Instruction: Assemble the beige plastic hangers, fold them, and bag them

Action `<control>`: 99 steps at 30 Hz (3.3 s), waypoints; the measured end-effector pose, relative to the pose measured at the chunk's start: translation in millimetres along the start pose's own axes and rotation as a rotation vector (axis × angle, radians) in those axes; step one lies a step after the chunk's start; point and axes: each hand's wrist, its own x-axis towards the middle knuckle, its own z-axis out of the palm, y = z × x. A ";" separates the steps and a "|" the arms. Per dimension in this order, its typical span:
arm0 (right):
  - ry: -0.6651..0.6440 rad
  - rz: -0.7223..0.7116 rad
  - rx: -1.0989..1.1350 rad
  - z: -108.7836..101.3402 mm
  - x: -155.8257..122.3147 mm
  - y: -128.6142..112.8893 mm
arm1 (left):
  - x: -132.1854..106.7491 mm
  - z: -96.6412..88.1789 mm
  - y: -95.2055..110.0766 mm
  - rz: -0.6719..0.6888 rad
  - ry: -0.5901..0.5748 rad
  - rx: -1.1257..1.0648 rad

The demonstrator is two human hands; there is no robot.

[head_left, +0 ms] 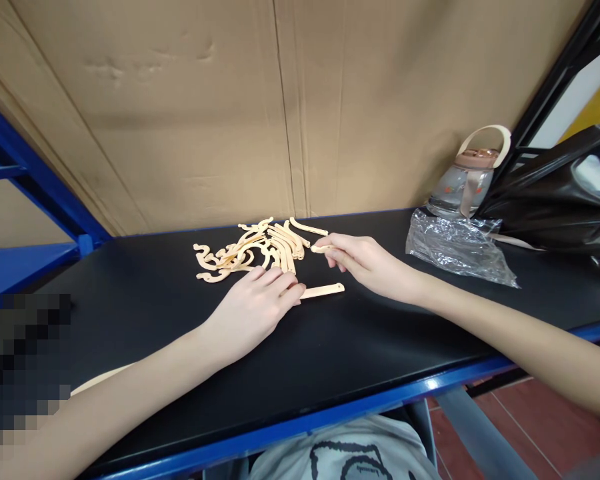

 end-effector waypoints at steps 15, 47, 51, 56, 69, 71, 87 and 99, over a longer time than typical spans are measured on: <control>-0.180 0.138 -0.126 -9.0 1.4 -17.2 | 1.9 -2.9 0.2 -0.039 0.027 0.004; -0.264 0.256 -0.186 -5.7 -0.2 -11.1 | 0.6 0.6 -6.4 -0.261 -0.019 -0.019; -0.268 0.240 -0.165 -2.4 -2.1 -11.6 | 0.7 2.7 -5.6 -0.271 -0.049 -0.097; -0.212 0.232 -0.116 -3.6 -2.2 -12.5 | 0.3 4.9 -4.0 -0.339 -0.083 -0.290; -0.252 0.270 0.175 -4.5 -2.6 -14.2 | 1.3 8.7 -7.5 -0.512 -0.173 -0.508; -0.247 0.254 0.205 -2.6 -2.9 -12.9 | 0.8 10.8 -8.6 -0.517 -0.167 -0.537; -0.218 0.092 -0.121 10.2 -6.2 -18.2 | 0.6 8.2 0.8 -0.566 -0.151 -0.712; -0.206 0.026 -0.524 11.5 -7.5 -18.4 | 2.6 6.4 3.7 -0.583 -0.136 -0.709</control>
